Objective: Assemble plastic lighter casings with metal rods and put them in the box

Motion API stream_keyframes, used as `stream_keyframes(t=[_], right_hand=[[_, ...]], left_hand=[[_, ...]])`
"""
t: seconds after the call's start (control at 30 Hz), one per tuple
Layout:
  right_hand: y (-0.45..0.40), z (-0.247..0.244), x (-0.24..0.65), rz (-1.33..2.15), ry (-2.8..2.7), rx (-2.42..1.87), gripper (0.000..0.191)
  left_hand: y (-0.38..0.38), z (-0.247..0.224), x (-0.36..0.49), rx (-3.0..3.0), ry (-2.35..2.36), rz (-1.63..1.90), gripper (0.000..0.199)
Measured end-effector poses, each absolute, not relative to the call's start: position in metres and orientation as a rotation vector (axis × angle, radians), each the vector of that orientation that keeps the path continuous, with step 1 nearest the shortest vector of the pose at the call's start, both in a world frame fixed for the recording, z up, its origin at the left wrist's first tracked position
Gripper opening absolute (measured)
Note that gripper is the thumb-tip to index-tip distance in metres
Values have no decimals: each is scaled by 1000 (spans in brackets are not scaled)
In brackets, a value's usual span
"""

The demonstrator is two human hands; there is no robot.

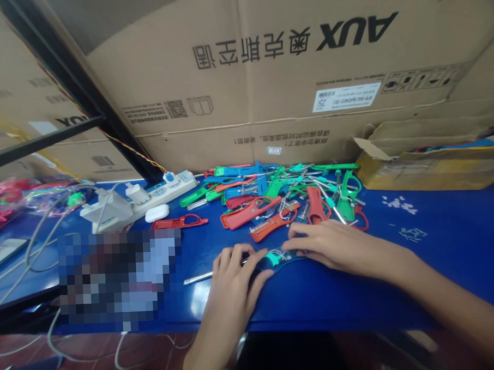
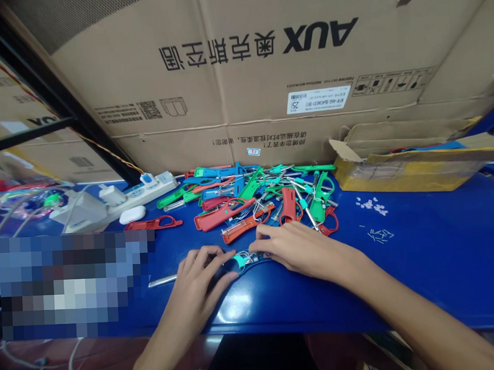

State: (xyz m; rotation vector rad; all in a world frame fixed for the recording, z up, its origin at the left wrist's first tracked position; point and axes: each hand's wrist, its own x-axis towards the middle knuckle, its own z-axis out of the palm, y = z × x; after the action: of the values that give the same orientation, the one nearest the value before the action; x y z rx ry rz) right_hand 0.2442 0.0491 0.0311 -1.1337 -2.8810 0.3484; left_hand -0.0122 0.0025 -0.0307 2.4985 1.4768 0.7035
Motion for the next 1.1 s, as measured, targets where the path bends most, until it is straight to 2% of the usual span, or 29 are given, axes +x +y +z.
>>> stream_keyframes(t=[0.27, 0.47, 0.63, 0.87, 1.1], right_hand=[[55, 31, 246, 427, -2881, -1015, 40], [57, 31, 248, 486, -2834, -961, 35], [57, 27, 245, 392, -2862, -989, 37], [61, 25, 248, 429, -2820, -942, 28], [60, 9, 234, 462, -2661, -795, 31]], left_hand=[[2, -28, -13, 2495, 1454, 726, 31], [3, -31, -12, 2504, 1443, 776, 29], [3, -32, -12, 2469, 1418, 827, 31], [3, -33, -14, 2461, 1381, 842, 30], [3, -36, -15, 2417, 1327, 951, 25]])
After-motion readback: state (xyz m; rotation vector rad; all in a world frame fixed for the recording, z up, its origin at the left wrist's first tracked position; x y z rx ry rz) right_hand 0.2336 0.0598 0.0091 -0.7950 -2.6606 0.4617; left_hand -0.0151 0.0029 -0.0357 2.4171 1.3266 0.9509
